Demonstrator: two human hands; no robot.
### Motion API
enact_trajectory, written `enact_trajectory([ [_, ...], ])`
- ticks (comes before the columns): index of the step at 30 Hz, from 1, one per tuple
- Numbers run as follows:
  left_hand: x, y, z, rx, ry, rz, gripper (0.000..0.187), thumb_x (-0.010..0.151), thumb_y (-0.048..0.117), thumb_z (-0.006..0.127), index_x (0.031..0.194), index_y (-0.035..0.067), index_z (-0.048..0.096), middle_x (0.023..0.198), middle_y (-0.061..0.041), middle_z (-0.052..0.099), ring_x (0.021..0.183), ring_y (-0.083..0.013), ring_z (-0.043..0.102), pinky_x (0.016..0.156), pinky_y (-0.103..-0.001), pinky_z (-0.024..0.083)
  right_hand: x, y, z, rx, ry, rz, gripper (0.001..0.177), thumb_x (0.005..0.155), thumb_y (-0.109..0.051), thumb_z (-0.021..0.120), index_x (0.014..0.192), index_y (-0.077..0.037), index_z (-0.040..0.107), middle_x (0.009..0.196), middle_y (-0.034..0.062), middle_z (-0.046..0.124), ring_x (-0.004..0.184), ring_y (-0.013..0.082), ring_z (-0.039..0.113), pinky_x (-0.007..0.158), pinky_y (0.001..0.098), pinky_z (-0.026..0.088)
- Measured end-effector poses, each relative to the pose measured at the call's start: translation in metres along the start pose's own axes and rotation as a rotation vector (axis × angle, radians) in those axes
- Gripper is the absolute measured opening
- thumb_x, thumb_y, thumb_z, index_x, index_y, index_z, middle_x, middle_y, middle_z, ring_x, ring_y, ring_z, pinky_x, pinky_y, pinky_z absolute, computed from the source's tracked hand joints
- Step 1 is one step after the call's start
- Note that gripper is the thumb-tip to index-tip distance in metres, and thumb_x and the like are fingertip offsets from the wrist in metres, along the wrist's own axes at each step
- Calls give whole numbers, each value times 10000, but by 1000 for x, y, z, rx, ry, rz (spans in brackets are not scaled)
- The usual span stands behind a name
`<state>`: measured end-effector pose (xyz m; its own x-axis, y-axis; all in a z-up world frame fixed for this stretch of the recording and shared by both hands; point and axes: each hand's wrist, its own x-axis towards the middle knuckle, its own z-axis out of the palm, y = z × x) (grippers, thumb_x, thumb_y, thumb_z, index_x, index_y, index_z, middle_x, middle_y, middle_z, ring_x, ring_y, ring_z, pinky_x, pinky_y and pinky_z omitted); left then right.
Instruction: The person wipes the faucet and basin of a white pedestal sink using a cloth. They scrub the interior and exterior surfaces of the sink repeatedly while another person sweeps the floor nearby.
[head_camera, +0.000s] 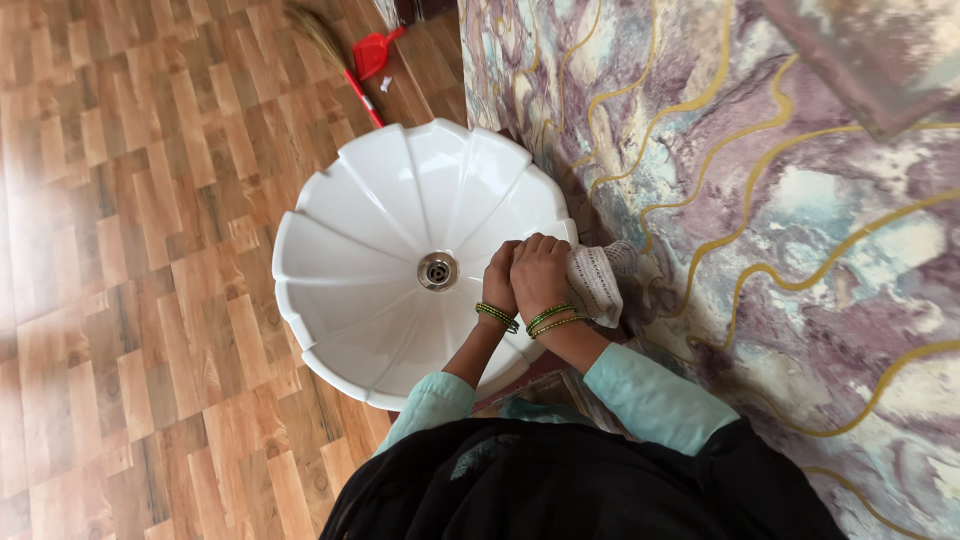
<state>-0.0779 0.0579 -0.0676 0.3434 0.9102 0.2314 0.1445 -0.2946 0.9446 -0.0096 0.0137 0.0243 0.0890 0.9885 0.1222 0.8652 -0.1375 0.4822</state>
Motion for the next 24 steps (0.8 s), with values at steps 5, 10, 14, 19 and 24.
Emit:
enact_trajectory([
  [5,-7,16,10,144,85,72,226,1009,135,527,1171,22,636,1038,-219,717,950,-389,683,851,-460,535,-29,37,-4,548,330,-32,279,880,-109,651,1141,-12,660,1011,124,651,1024,304,634,893,474,486],
  [10,-17,54,25,388,26,401,206,950,101,564,1134,54,642,1125,-151,687,1101,-351,632,1052,-500,456,-75,71,13,1029,487,81,456,785,-69,639,1236,-4,622,1224,184,669,1149,382,620,972,495,500],
  [14,-31,95,34,549,-60,612,384,854,250,652,1173,36,628,1236,-160,605,1273,-377,535,1129,-612,348,-116,55,60,1231,567,362,548,992,-202,629,1415,95,449,1354,308,546,1254,465,551,1049,522,440],
  [19,-39,114,30,586,-100,665,476,890,380,695,1227,49,636,1293,-184,573,1343,-404,475,1119,-678,288,-133,40,87,1231,566,336,522,1122,-221,470,1529,84,353,1442,325,485,1321,481,514,1106,520,418],
  [24,-22,108,26,460,-49,574,277,955,288,652,1135,77,645,1186,-107,637,1289,-366,575,1139,-651,346,-106,70,39,1132,360,269,568,992,-168,569,1524,-22,433,1218,236,586,1109,419,599,942,502,506],
])
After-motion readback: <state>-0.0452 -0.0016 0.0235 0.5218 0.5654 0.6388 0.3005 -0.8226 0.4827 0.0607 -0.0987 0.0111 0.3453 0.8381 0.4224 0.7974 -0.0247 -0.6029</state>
